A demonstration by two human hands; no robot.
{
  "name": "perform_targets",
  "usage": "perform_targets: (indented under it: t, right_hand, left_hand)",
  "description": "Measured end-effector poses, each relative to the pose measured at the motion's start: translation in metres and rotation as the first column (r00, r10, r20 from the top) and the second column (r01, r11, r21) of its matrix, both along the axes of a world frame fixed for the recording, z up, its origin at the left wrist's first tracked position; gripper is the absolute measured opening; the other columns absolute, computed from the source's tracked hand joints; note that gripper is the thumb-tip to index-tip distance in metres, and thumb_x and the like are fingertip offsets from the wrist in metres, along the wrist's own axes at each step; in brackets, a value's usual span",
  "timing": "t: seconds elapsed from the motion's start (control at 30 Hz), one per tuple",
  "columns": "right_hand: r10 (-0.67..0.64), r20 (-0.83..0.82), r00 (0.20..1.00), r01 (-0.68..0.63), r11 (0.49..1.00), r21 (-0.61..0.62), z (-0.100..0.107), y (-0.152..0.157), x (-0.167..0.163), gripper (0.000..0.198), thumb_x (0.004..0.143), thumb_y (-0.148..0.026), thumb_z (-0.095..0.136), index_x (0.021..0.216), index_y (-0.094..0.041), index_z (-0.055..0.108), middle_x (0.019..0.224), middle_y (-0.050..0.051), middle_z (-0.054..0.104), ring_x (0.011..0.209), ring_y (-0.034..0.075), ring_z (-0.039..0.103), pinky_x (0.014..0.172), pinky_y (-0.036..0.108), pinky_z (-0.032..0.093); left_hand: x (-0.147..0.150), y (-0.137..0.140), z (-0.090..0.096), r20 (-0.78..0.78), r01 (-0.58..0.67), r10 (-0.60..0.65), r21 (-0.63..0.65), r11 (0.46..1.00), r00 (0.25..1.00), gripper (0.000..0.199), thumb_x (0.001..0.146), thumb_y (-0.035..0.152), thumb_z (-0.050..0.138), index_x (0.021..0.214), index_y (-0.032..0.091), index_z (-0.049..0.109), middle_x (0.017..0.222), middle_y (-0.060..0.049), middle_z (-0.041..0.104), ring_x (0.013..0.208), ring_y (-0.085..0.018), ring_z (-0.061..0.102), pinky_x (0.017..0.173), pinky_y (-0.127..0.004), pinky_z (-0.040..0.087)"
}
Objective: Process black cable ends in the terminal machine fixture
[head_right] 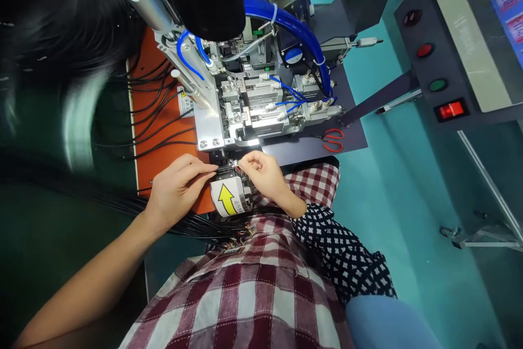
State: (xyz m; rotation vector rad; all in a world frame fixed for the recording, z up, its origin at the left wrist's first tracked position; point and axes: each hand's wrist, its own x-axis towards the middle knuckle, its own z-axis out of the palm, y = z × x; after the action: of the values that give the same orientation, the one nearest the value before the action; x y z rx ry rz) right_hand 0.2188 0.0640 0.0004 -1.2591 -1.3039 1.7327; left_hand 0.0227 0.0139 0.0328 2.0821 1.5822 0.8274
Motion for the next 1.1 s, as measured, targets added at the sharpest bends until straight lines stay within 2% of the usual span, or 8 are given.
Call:
perform_targets:
  t: [0.23,0.37,0.53,1.1]
  right_hand:
    - [0.011,0.034,0.999,-0.011,1.0,-0.003,-0.008,0.004,-0.003,0.018,0.079,-0.034,0.064,0.073,-0.017,0.06,0.063,-0.002,0.054,0.051,0.009,0.041,0.048,0.024,0.033]
    - [0.011,0.049,0.999,-0.011,1.0,0.003,-0.009,0.004,-0.003,0.019,0.08,-0.035,0.064,0.074,-0.017,0.06,0.064,-0.002,0.055,0.052,0.009,0.043,0.049,0.024,0.035]
    - [0.006,0.064,0.998,-0.007,1.0,0.019,-0.008,0.004,-0.006,0.02,0.081,-0.036,0.064,0.074,-0.017,0.06,0.066,-0.001,0.057,0.055,0.011,0.046,0.051,0.025,0.037]
    - [0.003,0.085,0.996,-0.004,1.0,0.01,-0.008,0.005,-0.006,0.019,0.082,-0.034,0.064,0.073,-0.017,0.06,0.062,-0.002,0.054,0.054,0.011,0.046,0.049,0.025,0.037]
  left_hand:
    - [-0.009,0.002,-0.007,-0.032,0.1,-0.101,-0.02,0.995,0.994,0.027,0.092,0.011,0.047,0.108,0.019,0.067,0.083,-0.001,0.052,0.072,-0.011,0.055,0.064,-0.021,0.047]
    - [-0.012,0.0,-0.011,-0.119,0.147,-0.145,0.005,0.989,0.982,0.034,0.091,0.009,0.044,0.113,0.021,0.066,0.085,-0.002,0.052,0.073,-0.012,0.056,0.063,-0.021,0.048]
    - [-0.013,-0.002,-0.017,-0.254,0.134,-0.122,0.03,0.99,0.96,0.039,0.088,0.006,0.043,0.116,0.022,0.066,0.087,-0.003,0.051,0.074,-0.014,0.056,0.062,-0.024,0.048]
    - [-0.011,-0.001,-0.021,-0.243,0.105,-0.102,0.001,0.994,0.965,0.039,0.089,0.007,0.042,0.116,0.022,0.066,0.084,-0.002,0.044,0.075,-0.014,0.055,0.063,-0.024,0.051]
